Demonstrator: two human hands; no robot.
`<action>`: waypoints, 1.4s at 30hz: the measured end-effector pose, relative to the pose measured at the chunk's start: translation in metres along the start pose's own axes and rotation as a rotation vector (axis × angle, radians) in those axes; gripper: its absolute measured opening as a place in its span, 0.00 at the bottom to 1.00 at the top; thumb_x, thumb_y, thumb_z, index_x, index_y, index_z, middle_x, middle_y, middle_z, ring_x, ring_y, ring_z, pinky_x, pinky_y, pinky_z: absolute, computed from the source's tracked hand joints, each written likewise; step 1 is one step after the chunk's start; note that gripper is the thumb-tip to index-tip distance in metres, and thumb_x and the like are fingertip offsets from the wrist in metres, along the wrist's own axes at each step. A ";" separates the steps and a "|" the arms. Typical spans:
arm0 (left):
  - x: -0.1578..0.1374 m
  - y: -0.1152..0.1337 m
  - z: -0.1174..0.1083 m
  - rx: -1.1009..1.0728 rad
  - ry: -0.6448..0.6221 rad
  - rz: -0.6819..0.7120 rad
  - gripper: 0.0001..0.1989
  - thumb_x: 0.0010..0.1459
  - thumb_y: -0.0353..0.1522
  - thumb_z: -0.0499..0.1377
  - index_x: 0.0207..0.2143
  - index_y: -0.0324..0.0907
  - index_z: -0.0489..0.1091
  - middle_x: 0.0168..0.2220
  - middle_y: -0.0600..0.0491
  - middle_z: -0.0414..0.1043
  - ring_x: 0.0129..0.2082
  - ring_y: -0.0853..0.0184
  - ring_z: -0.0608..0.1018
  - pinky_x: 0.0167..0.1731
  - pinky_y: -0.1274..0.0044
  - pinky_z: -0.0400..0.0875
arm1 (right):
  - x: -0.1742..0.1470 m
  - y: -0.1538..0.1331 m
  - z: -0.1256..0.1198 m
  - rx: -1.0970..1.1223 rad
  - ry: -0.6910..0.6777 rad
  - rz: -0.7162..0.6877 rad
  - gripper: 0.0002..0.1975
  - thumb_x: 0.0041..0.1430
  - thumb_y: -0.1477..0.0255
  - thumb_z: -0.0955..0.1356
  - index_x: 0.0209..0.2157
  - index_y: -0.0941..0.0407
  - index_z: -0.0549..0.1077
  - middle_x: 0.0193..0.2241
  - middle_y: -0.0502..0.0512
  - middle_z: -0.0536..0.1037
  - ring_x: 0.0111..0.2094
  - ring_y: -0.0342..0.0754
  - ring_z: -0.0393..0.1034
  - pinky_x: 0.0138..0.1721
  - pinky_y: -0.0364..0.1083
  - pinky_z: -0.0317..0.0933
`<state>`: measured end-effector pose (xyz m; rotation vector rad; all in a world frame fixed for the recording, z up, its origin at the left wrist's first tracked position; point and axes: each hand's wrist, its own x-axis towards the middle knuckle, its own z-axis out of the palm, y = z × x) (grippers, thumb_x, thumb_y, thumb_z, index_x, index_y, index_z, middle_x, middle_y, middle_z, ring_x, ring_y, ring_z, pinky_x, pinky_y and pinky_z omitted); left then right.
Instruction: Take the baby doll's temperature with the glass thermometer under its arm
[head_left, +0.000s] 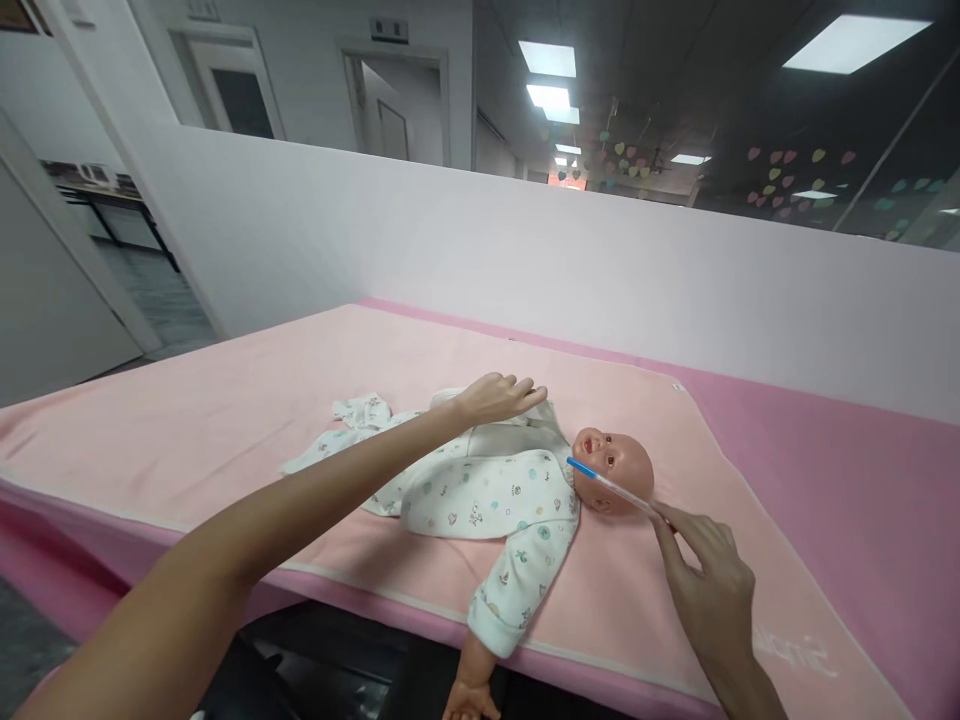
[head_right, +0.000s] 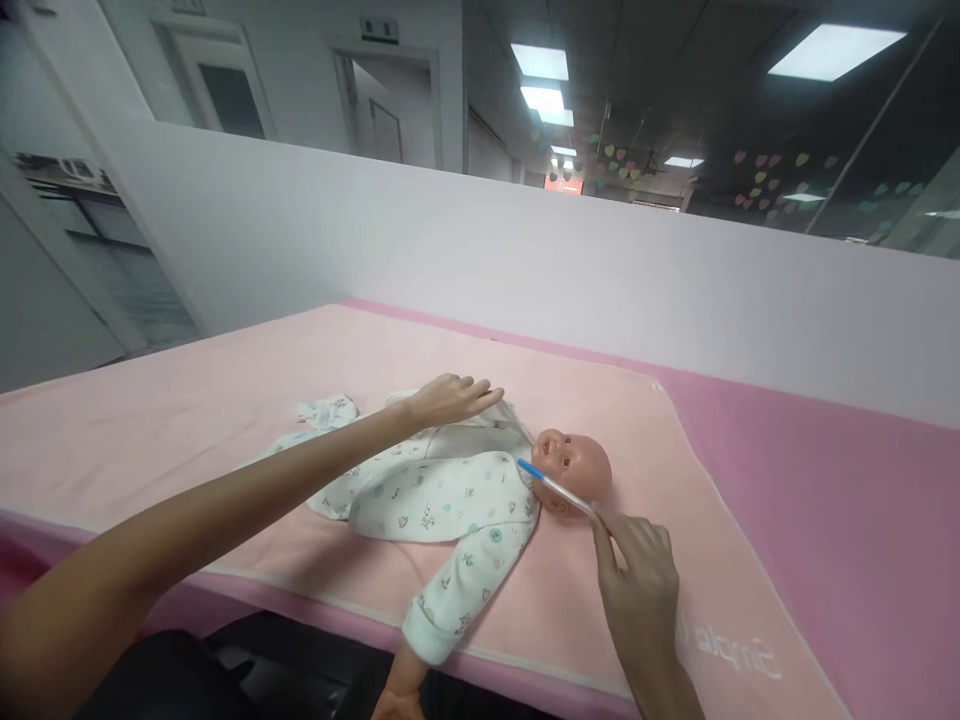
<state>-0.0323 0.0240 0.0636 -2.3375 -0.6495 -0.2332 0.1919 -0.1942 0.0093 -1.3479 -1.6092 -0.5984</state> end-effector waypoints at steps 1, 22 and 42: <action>0.001 -0.003 0.002 0.019 0.033 0.033 0.14 0.58 0.21 0.42 0.42 0.42 0.61 0.29 0.51 0.67 0.22 0.72 0.70 0.18 0.80 0.50 | 0.010 -0.001 0.008 -0.007 -0.009 -0.035 0.06 0.58 0.75 0.63 0.31 0.56 0.72 0.25 0.51 0.76 0.26 0.42 0.67 0.33 0.44 0.56; 0.003 -0.004 -0.002 -0.245 0.047 0.105 0.17 0.62 0.29 0.37 0.39 0.45 0.64 0.27 0.50 0.65 0.21 0.72 0.64 0.19 0.76 0.51 | 0.079 -0.025 0.144 -0.244 -0.629 -0.097 0.16 0.56 0.83 0.57 0.21 0.57 0.69 0.17 0.55 0.68 0.24 0.46 0.59 0.31 0.47 0.45; -0.041 0.048 -0.010 -0.152 0.106 0.183 0.16 0.59 0.22 0.43 0.46 0.44 0.60 0.29 0.51 0.66 0.27 0.68 0.68 0.26 0.75 0.58 | 0.072 -0.028 0.104 -0.326 -0.555 -0.229 0.08 0.56 0.79 0.60 0.29 0.57 0.69 0.28 0.55 0.73 0.32 0.48 0.62 0.35 0.48 0.44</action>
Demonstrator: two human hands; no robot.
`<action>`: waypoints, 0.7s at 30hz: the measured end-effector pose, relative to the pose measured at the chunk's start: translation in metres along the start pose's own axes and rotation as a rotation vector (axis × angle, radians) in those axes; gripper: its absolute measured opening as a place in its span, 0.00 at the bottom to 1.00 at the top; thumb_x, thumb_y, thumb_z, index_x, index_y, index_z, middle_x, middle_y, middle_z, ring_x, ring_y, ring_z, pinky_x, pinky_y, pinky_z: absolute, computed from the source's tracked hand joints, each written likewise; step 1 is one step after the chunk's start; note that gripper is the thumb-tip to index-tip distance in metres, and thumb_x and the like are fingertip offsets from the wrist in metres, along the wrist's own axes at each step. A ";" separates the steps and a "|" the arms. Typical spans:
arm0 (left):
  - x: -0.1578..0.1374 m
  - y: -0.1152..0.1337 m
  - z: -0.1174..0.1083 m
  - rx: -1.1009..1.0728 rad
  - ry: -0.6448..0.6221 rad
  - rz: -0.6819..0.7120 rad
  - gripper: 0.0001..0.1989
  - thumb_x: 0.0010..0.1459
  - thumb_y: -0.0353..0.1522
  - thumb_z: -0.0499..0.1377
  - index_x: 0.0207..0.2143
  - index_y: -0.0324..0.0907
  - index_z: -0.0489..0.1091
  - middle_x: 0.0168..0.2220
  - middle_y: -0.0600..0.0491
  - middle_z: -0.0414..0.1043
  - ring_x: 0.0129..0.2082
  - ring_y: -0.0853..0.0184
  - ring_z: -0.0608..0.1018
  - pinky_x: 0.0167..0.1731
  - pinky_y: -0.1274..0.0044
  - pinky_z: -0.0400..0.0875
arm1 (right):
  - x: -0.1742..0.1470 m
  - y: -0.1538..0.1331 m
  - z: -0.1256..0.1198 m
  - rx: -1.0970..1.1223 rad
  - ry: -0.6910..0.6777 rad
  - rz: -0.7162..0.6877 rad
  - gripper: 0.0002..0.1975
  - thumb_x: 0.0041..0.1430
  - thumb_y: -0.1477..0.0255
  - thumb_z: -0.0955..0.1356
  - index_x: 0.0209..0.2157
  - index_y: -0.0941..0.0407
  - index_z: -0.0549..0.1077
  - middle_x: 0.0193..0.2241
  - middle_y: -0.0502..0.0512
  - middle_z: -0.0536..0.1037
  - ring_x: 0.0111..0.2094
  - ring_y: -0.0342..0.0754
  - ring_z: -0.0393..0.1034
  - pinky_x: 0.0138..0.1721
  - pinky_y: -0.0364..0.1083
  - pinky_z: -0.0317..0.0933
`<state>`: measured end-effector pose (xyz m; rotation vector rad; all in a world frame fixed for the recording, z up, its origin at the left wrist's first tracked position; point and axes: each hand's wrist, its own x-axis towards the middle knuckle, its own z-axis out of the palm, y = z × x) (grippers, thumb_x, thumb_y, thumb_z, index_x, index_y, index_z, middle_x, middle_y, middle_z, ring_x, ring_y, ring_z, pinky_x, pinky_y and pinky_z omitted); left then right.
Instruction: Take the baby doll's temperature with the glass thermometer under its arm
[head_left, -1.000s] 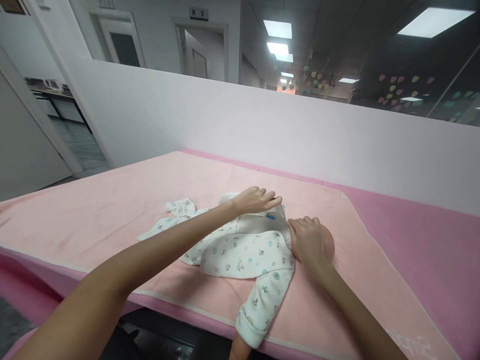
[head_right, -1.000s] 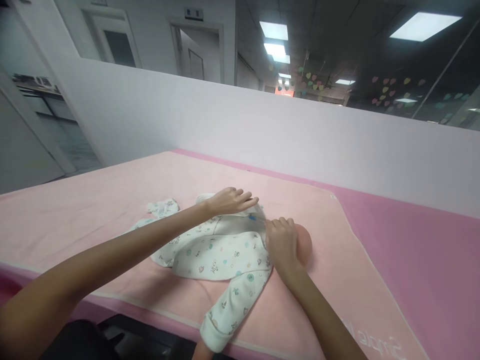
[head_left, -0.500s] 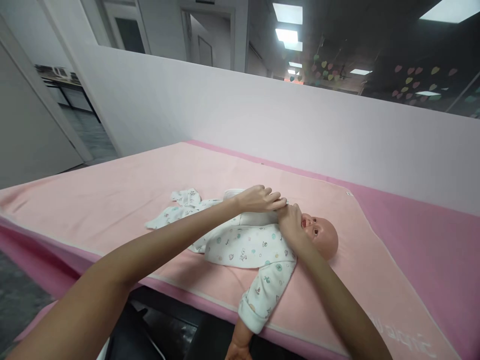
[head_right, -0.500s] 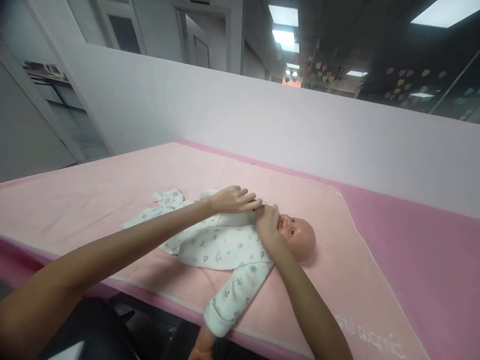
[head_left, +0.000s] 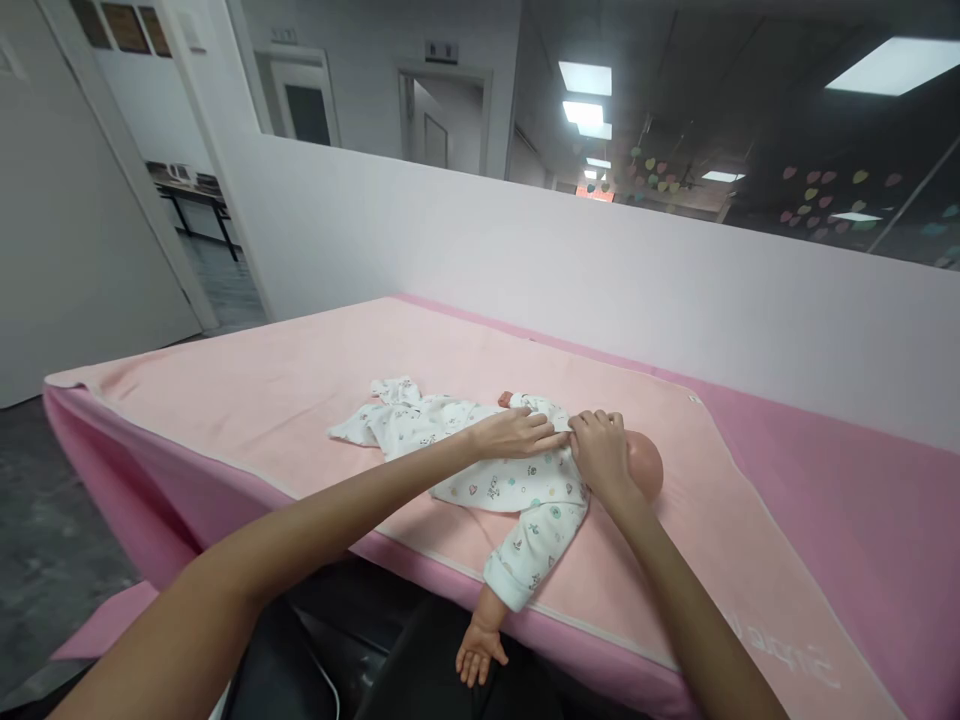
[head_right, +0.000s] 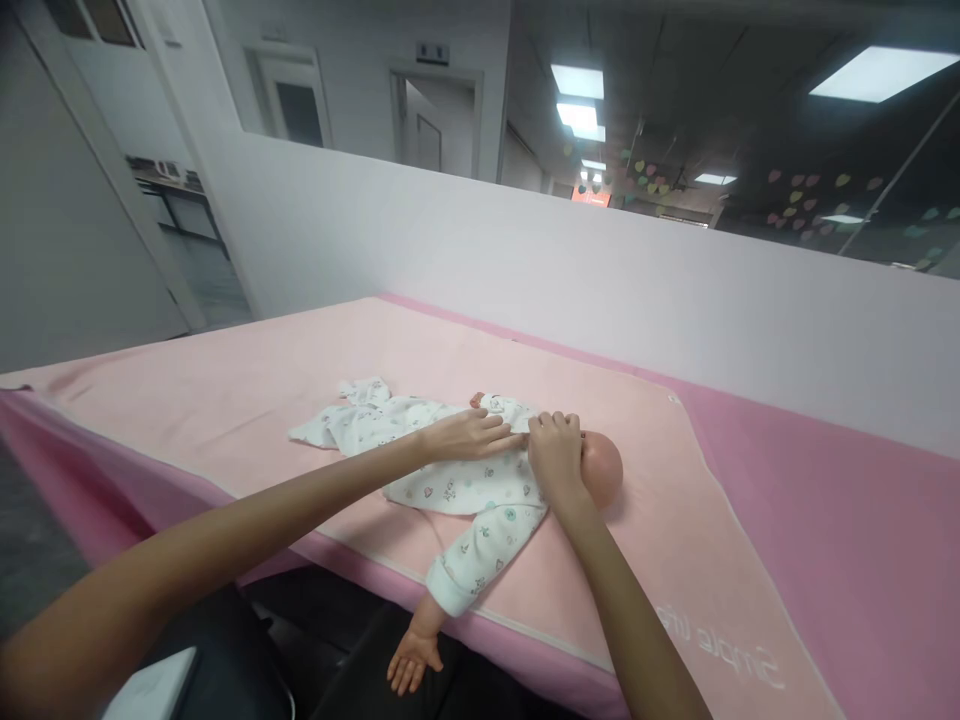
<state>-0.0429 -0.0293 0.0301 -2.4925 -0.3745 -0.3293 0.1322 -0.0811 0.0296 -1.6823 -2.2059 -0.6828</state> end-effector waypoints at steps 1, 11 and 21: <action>-0.007 0.002 0.001 0.000 -0.005 -0.032 0.17 0.58 0.21 0.44 0.48 0.44 0.58 0.30 0.51 0.67 0.28 0.68 0.68 0.26 0.75 0.58 | -0.004 0.001 0.004 0.002 0.001 -0.026 0.09 0.56 0.79 0.60 0.27 0.57 0.69 0.27 0.55 0.73 0.32 0.48 0.62 0.36 0.48 0.45; -0.082 -0.012 -0.015 -0.012 -0.143 -0.291 0.11 0.57 0.20 0.47 0.34 0.41 0.66 0.30 0.50 0.68 0.29 0.68 0.69 0.28 0.76 0.56 | -0.030 0.014 0.018 0.136 0.149 -0.164 0.12 0.57 0.78 0.59 0.35 0.56 0.72 0.30 0.53 0.74 0.37 0.48 0.63 0.54 0.53 0.43; 0.000 -0.054 -0.013 -0.058 -0.242 -0.703 0.15 0.54 0.21 0.47 0.40 0.39 0.68 0.37 0.46 0.71 0.39 0.62 0.72 0.37 0.73 0.61 | -0.039 0.069 0.034 0.774 0.341 0.527 0.18 0.56 0.61 0.59 0.37 0.59 0.72 0.38 0.60 0.75 0.39 0.51 0.67 0.42 0.49 0.59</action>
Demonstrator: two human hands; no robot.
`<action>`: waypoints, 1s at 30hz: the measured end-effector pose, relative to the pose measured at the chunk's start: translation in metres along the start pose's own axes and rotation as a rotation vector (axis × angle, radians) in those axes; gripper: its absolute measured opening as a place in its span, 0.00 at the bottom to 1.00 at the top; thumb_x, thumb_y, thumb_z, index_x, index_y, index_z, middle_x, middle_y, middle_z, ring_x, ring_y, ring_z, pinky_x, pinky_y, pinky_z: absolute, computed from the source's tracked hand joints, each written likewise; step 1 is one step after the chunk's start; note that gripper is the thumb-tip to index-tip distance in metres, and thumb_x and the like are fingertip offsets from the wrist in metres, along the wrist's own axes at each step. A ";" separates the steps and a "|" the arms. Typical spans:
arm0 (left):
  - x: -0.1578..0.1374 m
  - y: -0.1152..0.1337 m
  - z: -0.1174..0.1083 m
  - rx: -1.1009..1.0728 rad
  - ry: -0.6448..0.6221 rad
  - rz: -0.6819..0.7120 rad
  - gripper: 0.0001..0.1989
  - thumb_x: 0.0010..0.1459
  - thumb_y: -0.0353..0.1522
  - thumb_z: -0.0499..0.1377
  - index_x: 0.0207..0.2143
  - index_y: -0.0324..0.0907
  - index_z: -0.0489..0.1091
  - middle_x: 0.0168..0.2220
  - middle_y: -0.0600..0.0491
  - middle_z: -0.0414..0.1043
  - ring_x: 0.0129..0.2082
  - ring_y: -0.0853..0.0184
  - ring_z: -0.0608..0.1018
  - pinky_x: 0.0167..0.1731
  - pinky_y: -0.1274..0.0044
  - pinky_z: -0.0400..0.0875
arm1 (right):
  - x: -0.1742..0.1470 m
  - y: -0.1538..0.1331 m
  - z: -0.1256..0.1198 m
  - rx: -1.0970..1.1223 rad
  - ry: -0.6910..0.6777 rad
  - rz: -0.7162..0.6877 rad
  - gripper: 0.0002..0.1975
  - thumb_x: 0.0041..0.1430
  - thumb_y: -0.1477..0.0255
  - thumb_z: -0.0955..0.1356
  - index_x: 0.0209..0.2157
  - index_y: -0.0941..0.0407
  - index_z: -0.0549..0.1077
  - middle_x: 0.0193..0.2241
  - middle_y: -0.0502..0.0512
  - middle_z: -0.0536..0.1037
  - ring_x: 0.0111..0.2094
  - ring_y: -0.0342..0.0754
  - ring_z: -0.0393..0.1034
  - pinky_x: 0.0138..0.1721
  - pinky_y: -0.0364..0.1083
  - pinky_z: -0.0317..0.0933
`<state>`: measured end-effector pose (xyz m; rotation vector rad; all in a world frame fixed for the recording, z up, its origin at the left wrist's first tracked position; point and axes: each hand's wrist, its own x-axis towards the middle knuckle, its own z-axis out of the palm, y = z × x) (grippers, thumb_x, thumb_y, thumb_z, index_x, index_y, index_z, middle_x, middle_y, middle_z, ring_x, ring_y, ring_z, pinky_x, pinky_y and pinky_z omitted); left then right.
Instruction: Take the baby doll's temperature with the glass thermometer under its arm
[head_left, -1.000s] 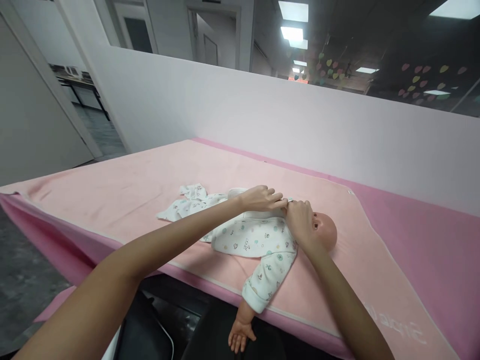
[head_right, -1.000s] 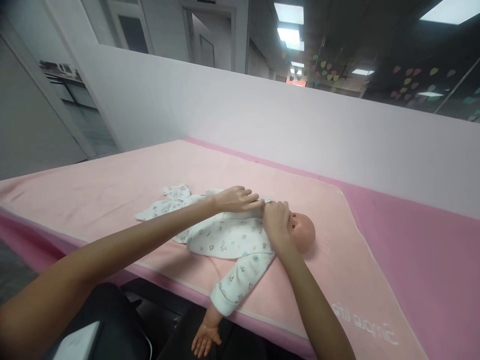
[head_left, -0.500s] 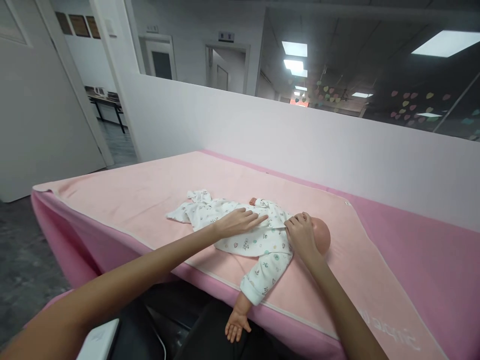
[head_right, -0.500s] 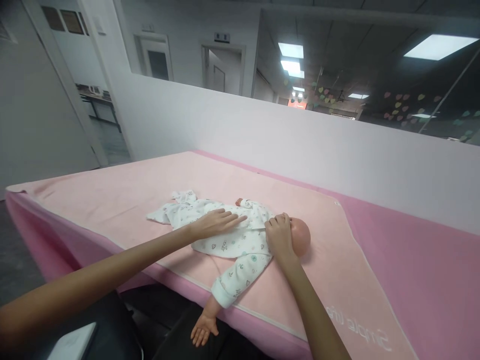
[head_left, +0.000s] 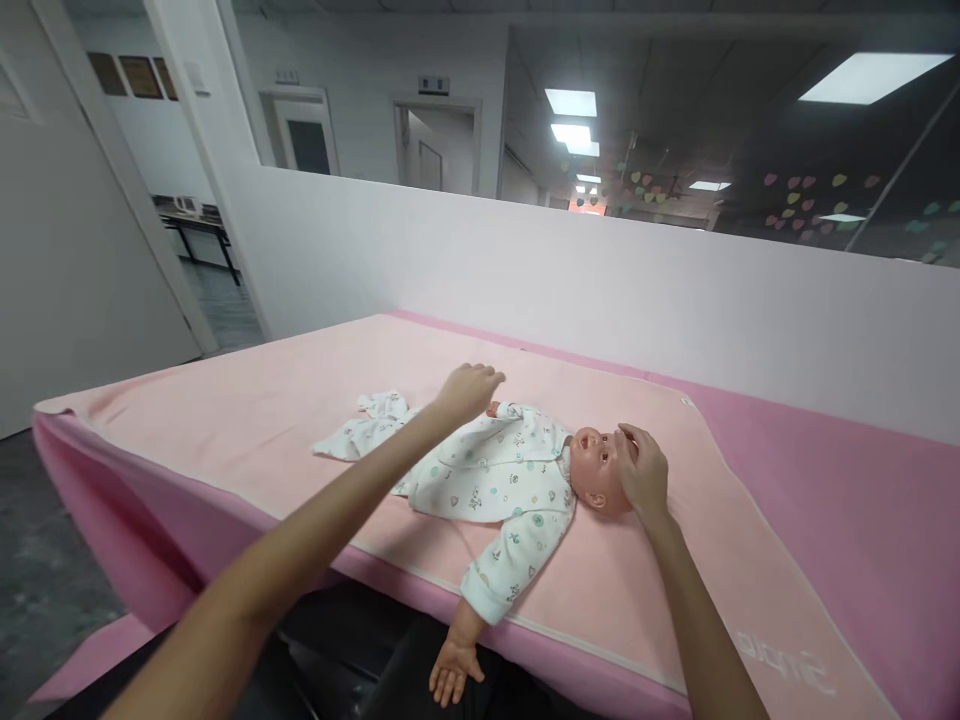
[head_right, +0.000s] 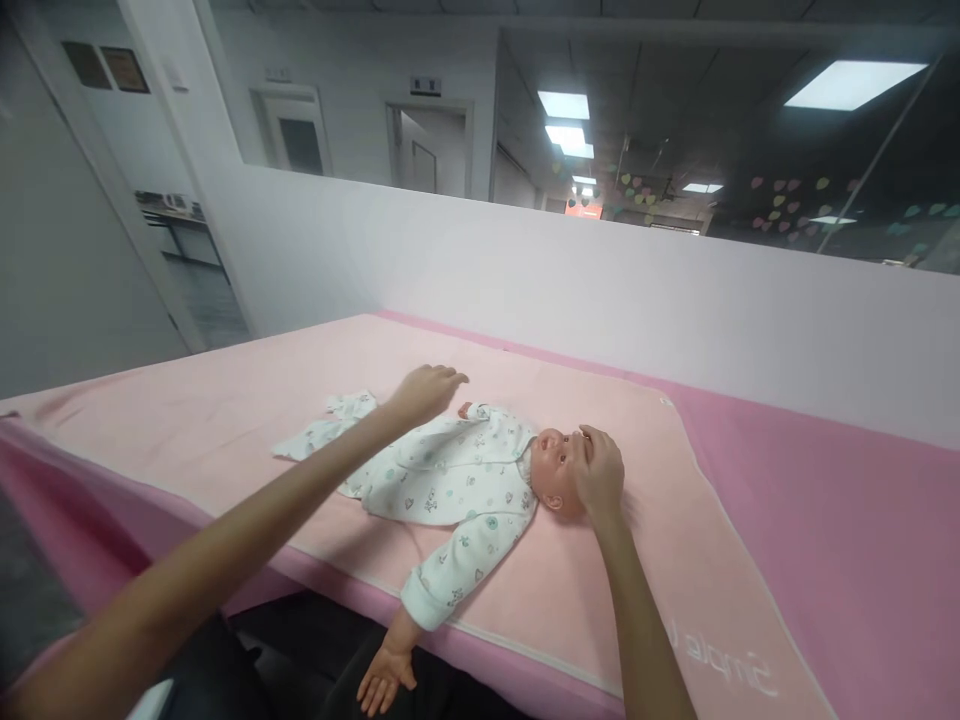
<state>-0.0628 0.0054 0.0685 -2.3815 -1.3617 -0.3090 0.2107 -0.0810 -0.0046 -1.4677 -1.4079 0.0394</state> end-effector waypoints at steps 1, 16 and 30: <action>0.012 0.012 0.009 -0.046 0.003 -0.004 0.15 0.56 0.24 0.46 0.43 0.39 0.67 0.40 0.46 0.71 0.40 0.62 0.72 0.38 0.73 0.61 | 0.003 0.006 -0.001 0.089 -0.029 0.097 0.19 0.54 0.60 0.60 0.36 0.58 0.72 0.37 0.59 0.75 0.39 0.51 0.67 0.41 0.49 0.59; 0.038 0.028 0.088 -0.393 -0.360 -0.207 0.27 0.58 0.45 0.38 0.36 0.38 0.71 0.41 0.43 0.72 0.41 0.59 0.73 0.38 0.73 0.65 | -0.002 0.011 -0.005 1.133 -0.469 0.773 0.25 0.53 0.54 0.60 0.37 0.60 0.73 0.38 0.59 0.78 0.42 0.54 0.71 0.44 0.50 0.65; 0.025 0.031 0.081 -0.430 -0.436 -0.287 0.30 0.57 0.48 0.36 0.46 0.39 0.65 0.48 0.42 0.69 0.47 0.55 0.71 0.43 0.70 0.64 | 0.009 0.045 -0.005 0.899 -0.015 0.743 0.12 0.45 0.59 0.68 0.25 0.53 0.72 0.28 0.53 0.78 0.35 0.50 0.72 0.35 0.46 0.65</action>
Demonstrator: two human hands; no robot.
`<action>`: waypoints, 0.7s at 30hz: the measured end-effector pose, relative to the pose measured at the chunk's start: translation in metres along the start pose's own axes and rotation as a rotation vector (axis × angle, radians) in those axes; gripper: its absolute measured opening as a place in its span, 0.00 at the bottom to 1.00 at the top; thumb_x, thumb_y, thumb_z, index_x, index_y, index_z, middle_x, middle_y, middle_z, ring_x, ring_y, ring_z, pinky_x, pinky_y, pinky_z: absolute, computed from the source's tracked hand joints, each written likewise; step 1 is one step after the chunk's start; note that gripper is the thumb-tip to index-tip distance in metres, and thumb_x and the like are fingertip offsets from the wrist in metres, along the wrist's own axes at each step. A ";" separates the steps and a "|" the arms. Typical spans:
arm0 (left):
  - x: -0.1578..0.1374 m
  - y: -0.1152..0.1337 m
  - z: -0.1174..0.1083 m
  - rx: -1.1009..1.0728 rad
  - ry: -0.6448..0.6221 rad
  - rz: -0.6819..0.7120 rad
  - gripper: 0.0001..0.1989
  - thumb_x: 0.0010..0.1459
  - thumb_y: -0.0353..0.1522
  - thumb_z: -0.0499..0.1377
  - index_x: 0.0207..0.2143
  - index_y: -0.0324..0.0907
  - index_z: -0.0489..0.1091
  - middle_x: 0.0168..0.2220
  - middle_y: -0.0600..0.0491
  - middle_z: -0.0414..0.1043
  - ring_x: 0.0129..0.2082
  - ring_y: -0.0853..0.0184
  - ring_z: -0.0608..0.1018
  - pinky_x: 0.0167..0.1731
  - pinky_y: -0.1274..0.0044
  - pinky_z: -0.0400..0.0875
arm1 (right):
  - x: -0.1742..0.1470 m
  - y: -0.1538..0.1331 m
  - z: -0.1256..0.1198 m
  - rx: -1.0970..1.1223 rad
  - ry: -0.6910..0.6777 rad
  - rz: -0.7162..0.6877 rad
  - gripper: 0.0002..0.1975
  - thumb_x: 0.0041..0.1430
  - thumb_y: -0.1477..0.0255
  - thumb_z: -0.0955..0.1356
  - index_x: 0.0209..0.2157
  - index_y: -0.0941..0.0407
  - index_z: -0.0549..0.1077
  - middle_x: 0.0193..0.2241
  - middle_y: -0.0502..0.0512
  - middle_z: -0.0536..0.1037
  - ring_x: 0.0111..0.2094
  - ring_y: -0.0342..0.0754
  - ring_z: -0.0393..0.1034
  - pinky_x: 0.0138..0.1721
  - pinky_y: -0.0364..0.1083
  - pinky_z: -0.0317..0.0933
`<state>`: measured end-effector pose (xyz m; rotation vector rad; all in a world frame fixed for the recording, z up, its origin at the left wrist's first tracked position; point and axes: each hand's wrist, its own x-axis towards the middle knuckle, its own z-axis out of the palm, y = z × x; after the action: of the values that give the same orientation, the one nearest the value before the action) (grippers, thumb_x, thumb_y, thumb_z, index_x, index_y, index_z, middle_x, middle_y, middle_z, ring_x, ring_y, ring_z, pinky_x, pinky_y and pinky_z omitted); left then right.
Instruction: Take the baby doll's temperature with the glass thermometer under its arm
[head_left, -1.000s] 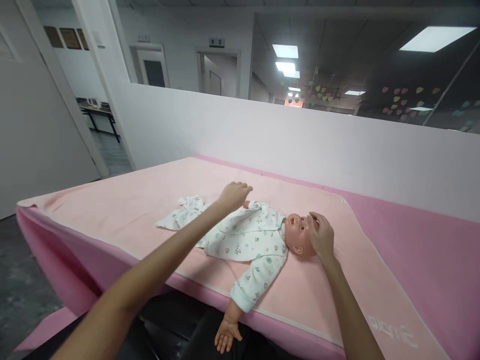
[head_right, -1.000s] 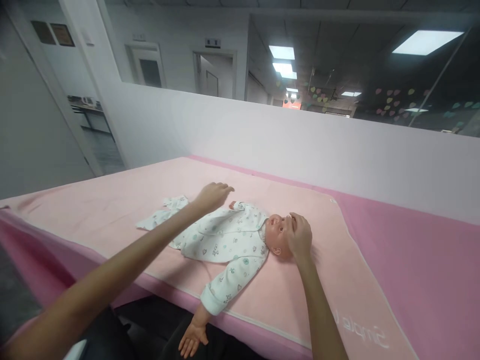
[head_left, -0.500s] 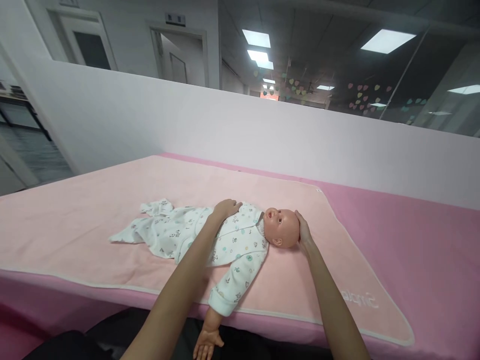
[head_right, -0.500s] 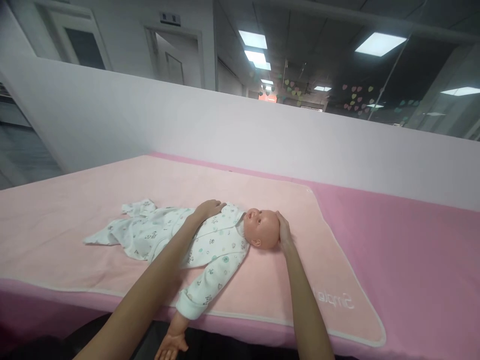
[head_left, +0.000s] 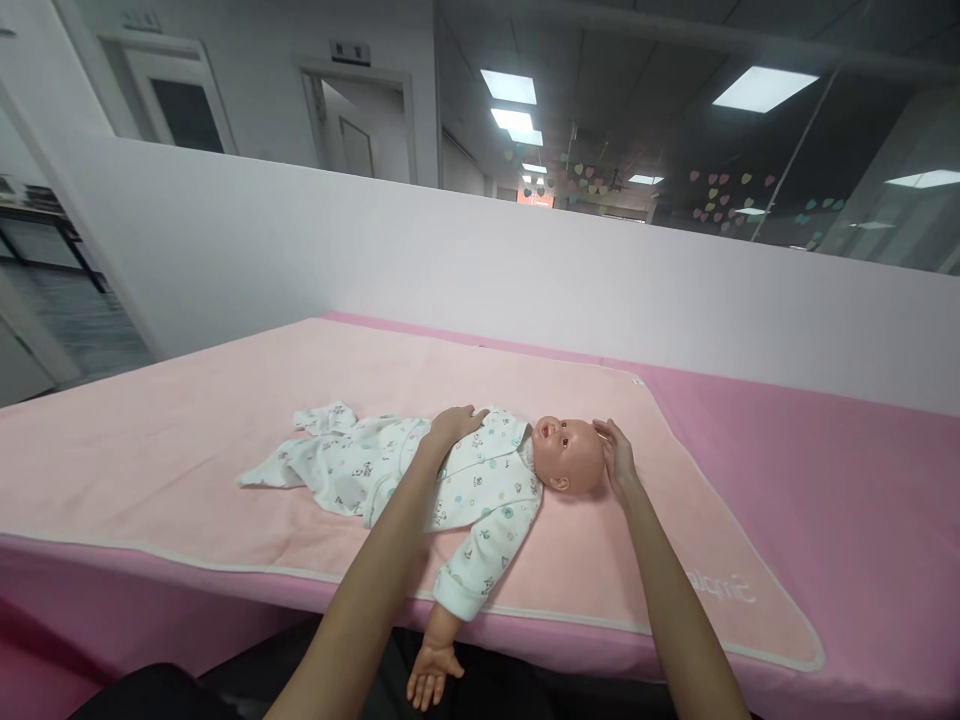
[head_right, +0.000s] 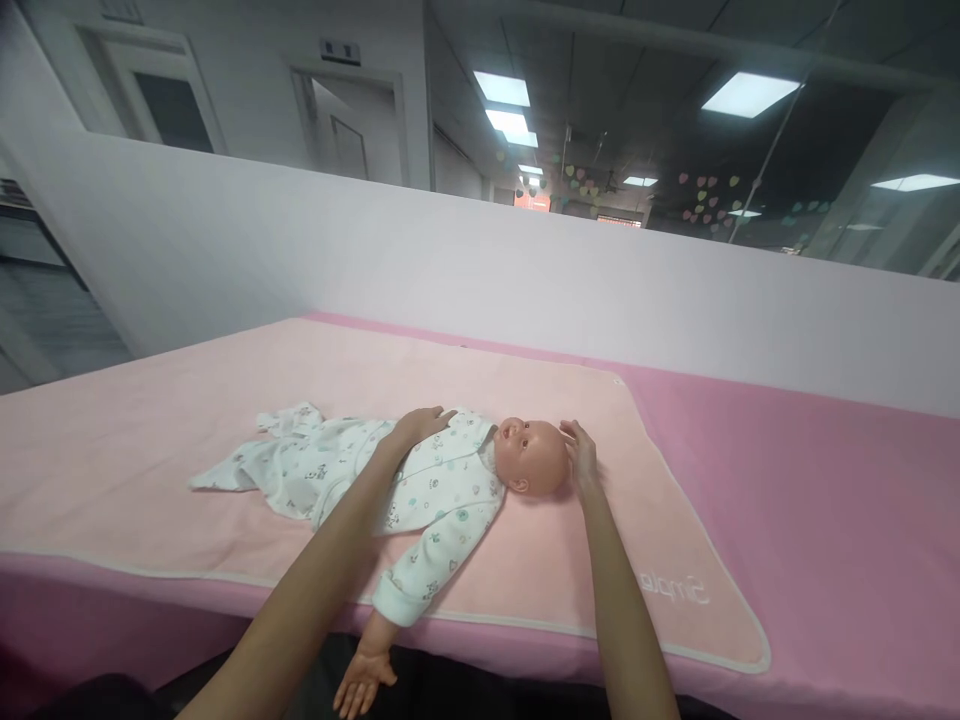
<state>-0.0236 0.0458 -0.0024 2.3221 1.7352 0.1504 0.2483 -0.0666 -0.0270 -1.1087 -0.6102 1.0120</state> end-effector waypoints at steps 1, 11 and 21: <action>0.000 0.000 0.000 -0.003 -0.001 -0.001 0.30 0.57 0.48 0.36 0.46 0.39 0.65 0.47 0.42 0.69 0.46 0.55 0.71 0.42 0.70 0.64 | 0.001 0.001 -0.001 0.007 0.002 -0.005 0.12 0.45 0.59 0.68 0.26 0.53 0.73 0.28 0.53 0.77 0.36 0.50 0.71 0.36 0.46 0.64; 0.002 -0.002 0.001 -0.012 -0.004 -0.009 0.30 0.56 0.49 0.36 0.44 0.40 0.66 0.46 0.43 0.69 0.45 0.56 0.72 0.41 0.70 0.65 | 0.006 0.000 -0.005 0.043 0.010 -0.053 0.15 0.48 0.58 0.65 0.29 0.55 0.74 0.34 0.53 0.77 0.38 0.48 0.70 0.40 0.45 0.62; 0.000 -0.001 0.001 -0.008 0.003 -0.033 0.30 0.56 0.50 0.36 0.44 0.41 0.66 0.46 0.44 0.69 0.44 0.56 0.72 0.40 0.69 0.65 | -0.012 -0.006 0.009 0.019 -0.144 0.070 0.14 0.47 0.58 0.67 0.25 0.55 0.74 0.27 0.53 0.79 0.33 0.51 0.73 0.33 0.46 0.65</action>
<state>-0.0244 0.0460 -0.0040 2.2879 1.7700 0.1546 0.2378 -0.0741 -0.0178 -1.0526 -0.6797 1.1629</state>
